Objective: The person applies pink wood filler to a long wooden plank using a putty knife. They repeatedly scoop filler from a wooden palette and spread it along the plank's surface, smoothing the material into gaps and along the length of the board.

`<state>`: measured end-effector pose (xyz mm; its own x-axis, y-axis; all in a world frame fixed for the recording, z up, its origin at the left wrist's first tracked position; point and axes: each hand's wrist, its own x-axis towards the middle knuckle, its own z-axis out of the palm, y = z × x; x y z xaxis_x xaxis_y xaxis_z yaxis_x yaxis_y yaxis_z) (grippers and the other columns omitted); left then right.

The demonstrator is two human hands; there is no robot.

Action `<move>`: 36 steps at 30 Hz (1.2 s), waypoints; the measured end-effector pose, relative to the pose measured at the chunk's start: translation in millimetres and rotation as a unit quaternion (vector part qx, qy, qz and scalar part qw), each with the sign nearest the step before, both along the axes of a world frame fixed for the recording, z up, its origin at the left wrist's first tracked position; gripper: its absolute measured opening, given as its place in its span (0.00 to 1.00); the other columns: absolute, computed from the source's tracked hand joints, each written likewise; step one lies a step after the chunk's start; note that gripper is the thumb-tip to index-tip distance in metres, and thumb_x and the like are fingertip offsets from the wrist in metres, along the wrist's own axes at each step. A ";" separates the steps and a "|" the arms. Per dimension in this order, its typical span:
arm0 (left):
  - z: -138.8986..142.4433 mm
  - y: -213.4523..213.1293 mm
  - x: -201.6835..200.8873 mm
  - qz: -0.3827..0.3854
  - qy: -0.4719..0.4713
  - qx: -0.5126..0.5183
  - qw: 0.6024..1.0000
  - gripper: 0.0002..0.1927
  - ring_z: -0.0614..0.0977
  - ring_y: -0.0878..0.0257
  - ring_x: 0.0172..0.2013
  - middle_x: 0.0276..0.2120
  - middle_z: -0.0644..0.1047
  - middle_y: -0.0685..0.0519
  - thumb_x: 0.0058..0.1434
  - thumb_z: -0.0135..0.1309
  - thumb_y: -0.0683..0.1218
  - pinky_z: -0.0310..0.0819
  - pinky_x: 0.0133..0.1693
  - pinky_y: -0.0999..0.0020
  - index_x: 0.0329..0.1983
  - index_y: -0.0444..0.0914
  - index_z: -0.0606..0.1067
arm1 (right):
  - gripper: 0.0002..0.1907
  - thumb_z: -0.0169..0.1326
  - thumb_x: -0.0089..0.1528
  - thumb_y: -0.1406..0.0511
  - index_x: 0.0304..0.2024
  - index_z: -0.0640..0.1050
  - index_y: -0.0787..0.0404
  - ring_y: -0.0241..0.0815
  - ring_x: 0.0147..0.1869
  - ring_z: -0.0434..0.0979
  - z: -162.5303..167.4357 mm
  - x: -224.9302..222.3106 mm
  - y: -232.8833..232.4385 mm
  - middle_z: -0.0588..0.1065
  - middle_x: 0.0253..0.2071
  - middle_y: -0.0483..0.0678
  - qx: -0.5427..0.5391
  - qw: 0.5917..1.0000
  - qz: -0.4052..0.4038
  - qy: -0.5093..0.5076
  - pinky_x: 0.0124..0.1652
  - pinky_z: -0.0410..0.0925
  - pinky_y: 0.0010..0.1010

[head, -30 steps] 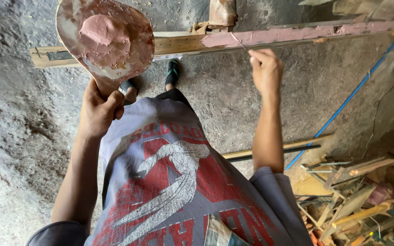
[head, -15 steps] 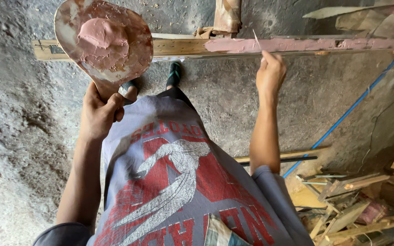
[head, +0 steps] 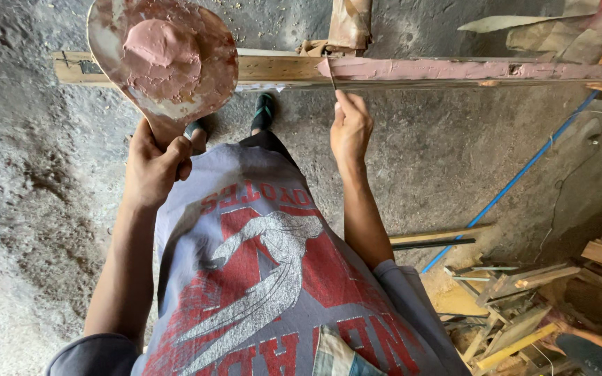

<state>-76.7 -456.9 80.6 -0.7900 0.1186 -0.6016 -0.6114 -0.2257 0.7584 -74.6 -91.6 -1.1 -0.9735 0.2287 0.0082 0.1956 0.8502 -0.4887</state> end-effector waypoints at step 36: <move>-1.3 -17.8 3.3 0.005 0.011 0.013 1.000 0.14 0.70 0.69 0.20 0.31 0.74 0.52 0.67 0.51 0.39 0.63 0.21 0.75 0.54 0.34 0.65 | 0.14 0.58 0.63 0.74 0.52 0.82 0.64 0.48 0.46 0.82 1.5 -6.0 -34.6 0.80 0.47 0.52 0.004 0.998 0.057 0.008 0.45 0.74 0.34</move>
